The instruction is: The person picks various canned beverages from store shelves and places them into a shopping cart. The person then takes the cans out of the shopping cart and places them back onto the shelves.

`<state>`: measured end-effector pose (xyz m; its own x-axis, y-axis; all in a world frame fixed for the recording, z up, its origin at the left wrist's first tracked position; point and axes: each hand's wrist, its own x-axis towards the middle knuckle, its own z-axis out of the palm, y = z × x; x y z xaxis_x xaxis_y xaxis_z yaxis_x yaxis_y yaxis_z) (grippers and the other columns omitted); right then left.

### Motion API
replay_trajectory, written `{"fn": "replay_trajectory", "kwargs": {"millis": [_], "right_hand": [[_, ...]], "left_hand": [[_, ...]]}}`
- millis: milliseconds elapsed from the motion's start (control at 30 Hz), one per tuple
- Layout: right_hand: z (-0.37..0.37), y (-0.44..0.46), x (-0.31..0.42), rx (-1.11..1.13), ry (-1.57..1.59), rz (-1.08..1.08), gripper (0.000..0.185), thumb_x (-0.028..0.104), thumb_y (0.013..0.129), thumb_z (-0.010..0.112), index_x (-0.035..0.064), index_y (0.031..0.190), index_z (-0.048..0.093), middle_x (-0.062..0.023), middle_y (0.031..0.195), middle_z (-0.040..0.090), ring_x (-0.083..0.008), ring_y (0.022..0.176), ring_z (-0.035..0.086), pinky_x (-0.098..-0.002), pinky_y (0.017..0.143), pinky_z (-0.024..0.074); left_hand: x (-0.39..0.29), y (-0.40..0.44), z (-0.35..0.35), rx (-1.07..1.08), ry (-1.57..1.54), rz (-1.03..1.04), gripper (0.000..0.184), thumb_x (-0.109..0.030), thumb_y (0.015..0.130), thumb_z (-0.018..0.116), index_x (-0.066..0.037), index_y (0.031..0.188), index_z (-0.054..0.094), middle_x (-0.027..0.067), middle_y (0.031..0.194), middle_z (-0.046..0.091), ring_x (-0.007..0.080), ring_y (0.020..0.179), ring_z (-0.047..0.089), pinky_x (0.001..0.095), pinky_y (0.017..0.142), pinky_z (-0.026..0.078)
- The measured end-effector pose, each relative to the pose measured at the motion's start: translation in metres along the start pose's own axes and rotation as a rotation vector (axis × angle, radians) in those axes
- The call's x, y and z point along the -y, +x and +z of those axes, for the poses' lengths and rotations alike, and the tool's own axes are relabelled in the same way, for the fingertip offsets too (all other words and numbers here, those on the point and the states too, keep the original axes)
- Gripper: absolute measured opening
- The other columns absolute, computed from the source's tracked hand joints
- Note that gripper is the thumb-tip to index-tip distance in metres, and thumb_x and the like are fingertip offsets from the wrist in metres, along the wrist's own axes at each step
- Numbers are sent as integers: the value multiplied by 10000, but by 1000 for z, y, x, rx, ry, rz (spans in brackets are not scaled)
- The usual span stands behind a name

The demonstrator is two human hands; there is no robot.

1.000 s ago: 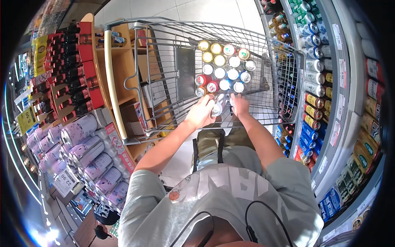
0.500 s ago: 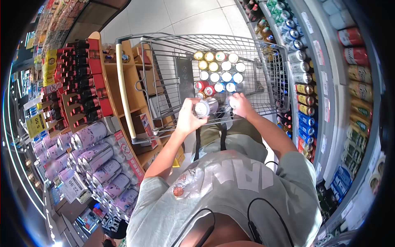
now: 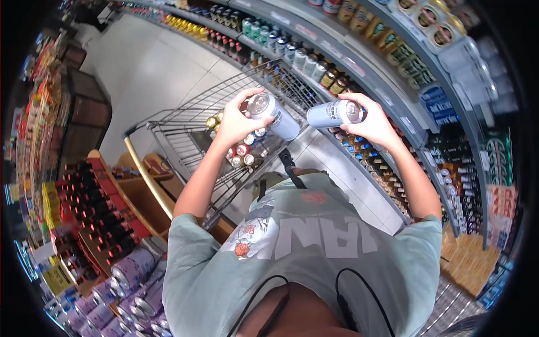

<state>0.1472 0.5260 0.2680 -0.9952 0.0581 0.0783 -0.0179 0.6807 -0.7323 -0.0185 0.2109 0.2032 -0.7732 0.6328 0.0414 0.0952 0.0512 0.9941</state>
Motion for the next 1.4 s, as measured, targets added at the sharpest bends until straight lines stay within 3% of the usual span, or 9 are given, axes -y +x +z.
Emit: {"fn": "replay_trajectory", "kwargs": {"millis": [333,400,533,800,867,967,1067,1233,1400], "right_hand": [[-134,-170,77,-515,32,231,636,115,706,828,59,1296,598,-69,1279,614,-176,1171,584,-331,1045,444],[-155,-193,80,-668,-111,100,601,140,705,821,74,1267,618,-63,1124,668,-143,969,656,-297,866,531],[-203,-232,96,-734,-41,157,629,124,702,805,72,1295,603,-82,1218,640,-178,1126,604,-331,1000,476],[-340,-271,74,-519,-337,104,685,233,610,748,41,1255,621,-87,1249,635,-209,1169,610,-359,1069,458],[-368,-270,68,-491,-377,83,695,233,614,736,36,1269,617,-92,1252,637,-206,1182,606,-363,1080,455],[-411,-270,50,-446,-461,20,696,203,629,733,34,1292,607,-93,1268,632,-203,1196,599,-361,1092,444],[-440,-270,32,-431,-438,11,689,181,644,735,23,1301,598,-96,1281,626,-200,1205,593,-360,1101,434],[-482,-273,-1,-381,-430,-7,683,191,664,748,2,1301,590,-100,1291,617,-199,1217,581,-359,1101,429],[-502,-269,-30,-356,-393,-42,688,192,670,745,1,1310,582,-108,1286,610,-198,1206,576,-348,1093,421]], "left_hand": [[-170,74,121,552,-21,376,735,-71,680,888,9,1337,567,114,1262,642,176,1173,607,348,1061,468],[-205,82,149,597,9,428,743,-105,684,896,7,1341,567,111,1256,645,173,1168,608,345,1054,471],[-259,109,205,669,10,632,732,-117,699,886,-12,1351,569,115,1273,649,175,1172,608,342,1037,484],[-349,164,352,853,179,1003,706,-167,732,853,-15,1360,569,131,1268,645,193,1116,645,344,996,517],[-369,176,390,934,78,924,695,-271,667,898,-8,1250,626,121,1126,708,173,1032,671,318,930,526],[-389,203,440,1094,110,868,737,-175,689,899,38,1313,569,96,1199,668,131,1120,599,305,1010,470],[-402,222,477,1031,200,1027,726,-182,694,898,43,1303,573,103,1185,675,134,1101,608,296,992,479],[-396,257,529,1247,32,956,610,-208,794,837,47,1285,580,126,1192,672,162,1091,631,309,972,494],[-383,290,564,1065,273,1158,725,-241,728,868,-34,1356,574,144,1289,629,230,1160,626,365,996,522]]}}
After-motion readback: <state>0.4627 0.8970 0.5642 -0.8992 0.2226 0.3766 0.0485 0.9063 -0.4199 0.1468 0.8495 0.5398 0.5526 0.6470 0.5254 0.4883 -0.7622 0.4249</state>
